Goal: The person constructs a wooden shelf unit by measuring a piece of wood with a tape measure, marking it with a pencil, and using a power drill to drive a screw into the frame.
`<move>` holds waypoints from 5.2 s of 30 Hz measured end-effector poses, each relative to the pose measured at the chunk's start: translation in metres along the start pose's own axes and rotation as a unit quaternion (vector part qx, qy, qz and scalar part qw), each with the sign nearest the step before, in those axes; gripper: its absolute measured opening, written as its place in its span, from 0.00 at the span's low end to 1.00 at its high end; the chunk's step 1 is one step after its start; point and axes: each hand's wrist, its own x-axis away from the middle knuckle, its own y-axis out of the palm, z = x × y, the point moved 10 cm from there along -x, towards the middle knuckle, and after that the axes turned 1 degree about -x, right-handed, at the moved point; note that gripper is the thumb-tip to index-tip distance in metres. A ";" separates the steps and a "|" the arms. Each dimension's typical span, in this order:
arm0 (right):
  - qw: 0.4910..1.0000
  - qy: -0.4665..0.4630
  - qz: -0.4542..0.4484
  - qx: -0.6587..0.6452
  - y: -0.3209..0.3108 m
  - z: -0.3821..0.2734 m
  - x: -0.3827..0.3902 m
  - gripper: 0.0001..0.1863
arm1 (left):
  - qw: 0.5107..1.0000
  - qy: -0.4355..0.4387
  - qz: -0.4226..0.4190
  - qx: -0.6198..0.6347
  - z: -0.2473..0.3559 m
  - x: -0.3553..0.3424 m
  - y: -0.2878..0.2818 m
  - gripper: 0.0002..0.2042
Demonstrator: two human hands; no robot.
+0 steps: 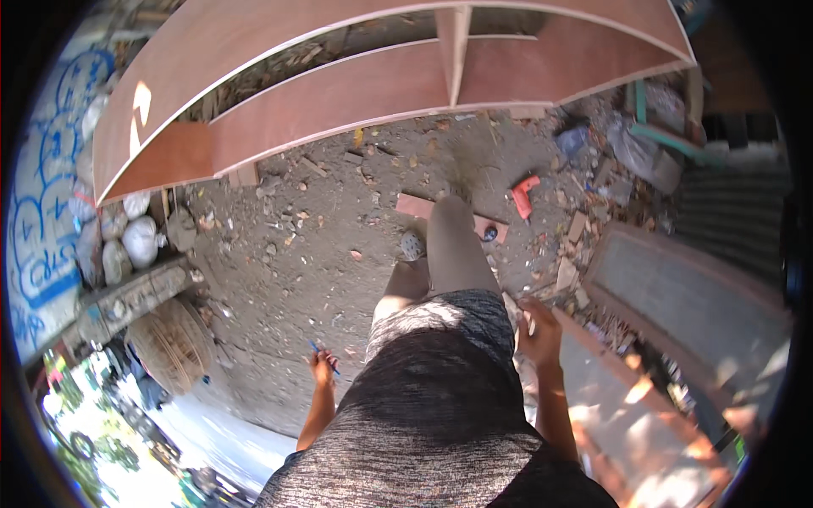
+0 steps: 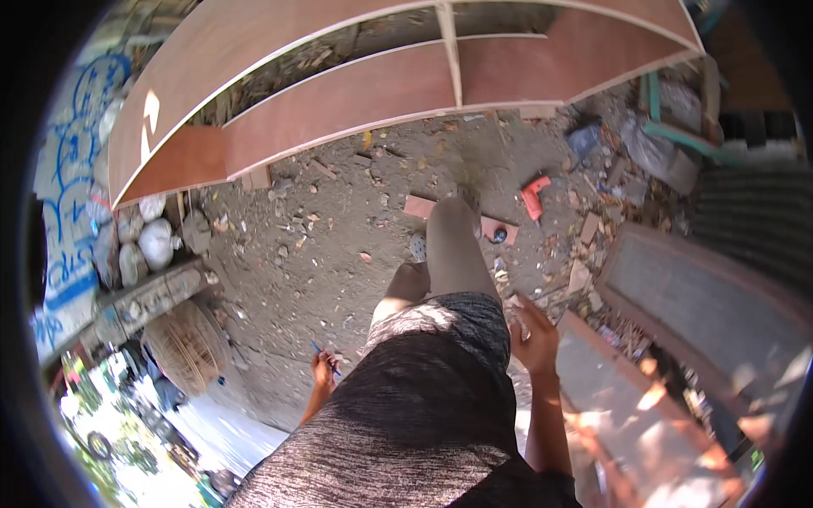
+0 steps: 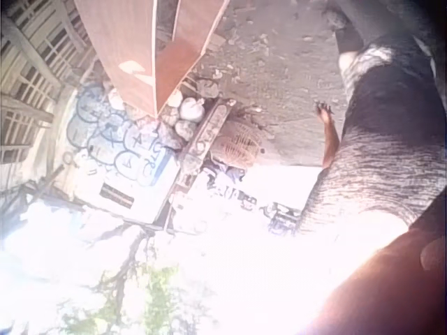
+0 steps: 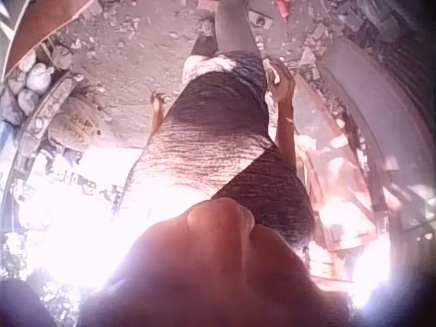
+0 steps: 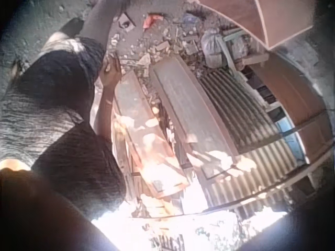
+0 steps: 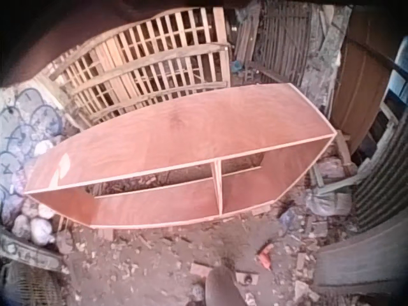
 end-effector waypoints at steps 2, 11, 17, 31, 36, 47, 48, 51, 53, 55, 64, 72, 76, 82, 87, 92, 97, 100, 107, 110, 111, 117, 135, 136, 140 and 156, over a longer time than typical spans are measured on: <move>0.998 0.062 0.003 -0.002 0.027 0.023 0.064 0.12 | 1.000 0.022 -0.020 0.003 0.020 -0.013 -0.017 0.10; 0.990 0.128 0.012 0.065 0.026 0.072 0.247 0.16 | 0.960 0.004 -0.140 -0.243 0.000 -0.050 0.015 0.10; 0.958 0.252 -0.036 0.134 0.024 0.101 0.368 0.12 | 0.877 0.170 -0.212 -0.397 0.027 -0.098 0.134 0.15; 0.911 0.410 -0.020 0.026 0.117 0.064 0.426 0.13 | 0.829 0.270 -0.232 -0.431 0.118 -0.105 0.316 0.16; 0.912 0.401 -0.073 0.046 0.114 0.078 0.391 0.19 | 0.819 0.252 -0.218 -0.468 0.093 -0.167 0.291 0.17; 0.917 0.292 -0.269 0.044 0.165 0.219 0.389 0.11 | 0.837 0.172 -0.183 -0.486 -0.036 -0.265 0.231 0.17; 0.913 0.291 -0.283 0.028 0.179 0.242 0.381 0.10 | 0.840 0.163 -0.187 -0.482 -0.045 -0.266 0.224 0.17; 0.922 0.231 -0.310 0.002 0.221 0.296 0.337 0.12 | 0.811 0.147 -0.164 -0.542 -0.056 -0.271 0.189 0.17; 0.926 0.198 -0.321 0.010 0.248 0.326 0.303 0.13 | 0.817 0.157 -0.152 -0.534 -0.054 -0.272 0.165 0.17; 0.939 0.165 -0.301 -0.002 0.270 0.341 0.269 0.14 | 0.820 0.161 -0.135 -0.532 -0.051 -0.270 0.136 0.17; 0.958 0.112 -0.257 -0.054 0.307 0.326 0.242 0.15 | 0.775 0.135 -0.065 -0.614 -0.038 -0.240 0.051 0.18; 0.950 0.253 -0.176 -0.049 0.289 0.293 0.286 0.14 | 0.683 0.169 -0.137 -0.697 -0.019 -0.240 0.073 0.20; 0.950 0.288 -0.102 -0.059 0.278 0.268 0.304 0.12 | 0.661 0.211 -0.142 -0.706 0.017 -0.269 0.100 0.19; 0.934 0.329 -0.105 -0.089 0.270 0.245 0.335 0.09 | 0.746 0.232 -0.164 -0.602 0.047 -0.289 0.150 0.17; 0.935 0.342 -0.045 -0.080 0.217 0.235 0.339 0.07 | 0.730 0.184 -0.150 -0.641 0.012 -0.274 0.155 0.15; 0.932 0.361 -0.034 -0.033 0.188 0.223 0.337 0.08 | 0.722 0.159 -0.174 -0.650 -0.013 -0.249 0.155 0.16; 0.928 0.370 0.019 -0.046 0.195 0.207 0.343 0.08 | 0.720 0.209 -0.201 -0.630 0.009 -0.234 0.171 0.17; 0.924 0.375 0.015 -0.069 0.217 0.197 0.348 0.11 | 0.749 0.240 -0.219 -0.577 0.031 -0.230 0.173 0.18; 0.919 0.381 0.022 -0.101 0.236 0.186 0.341 0.10 | 0.743 0.223 -0.160 -0.610 0.057 -0.238 0.142 0.19; 0.930 0.354 0.047 -0.088 0.217 0.185 0.316 0.09 | 0.750 0.203 -0.114 -0.619 0.065 -0.224 0.107 0.19; 0.933 0.346 0.053 -0.081 0.210 0.185 0.306 0.09 | 0.751 0.221 -0.147 -0.605 0.066 -0.216 0.106 0.19; 0.927 0.342 0.119 -0.097 0.182 0.181 0.311 0.12 | 0.747 0.136 -0.112 -0.641 0.034 -0.212 0.073 0.21; 0.678 0.536 0.182 -0.468 0.310 0.196 0.493 0.23 | 0.753 0.172 -0.315 -0.551 -0.018 -0.056 0.127 0.15; 0.598 0.551 0.231 -0.535 0.320 0.196 0.510 0.22 | 0.752 0.176 -0.311 -0.554 -0.011 -0.050 0.125 0.15; 0.746 0.561 0.091 -0.347 0.335 0.156 0.544 0.22 | 0.785 0.171 -0.280 -0.525 0.022 -0.027 0.121 0.15; 0.796 0.506 -0.134 -0.304 0.270 0.079 0.402 0.21 | 0.912 0.062 -0.170 -0.367 0.076 -0.031 0.024 0.16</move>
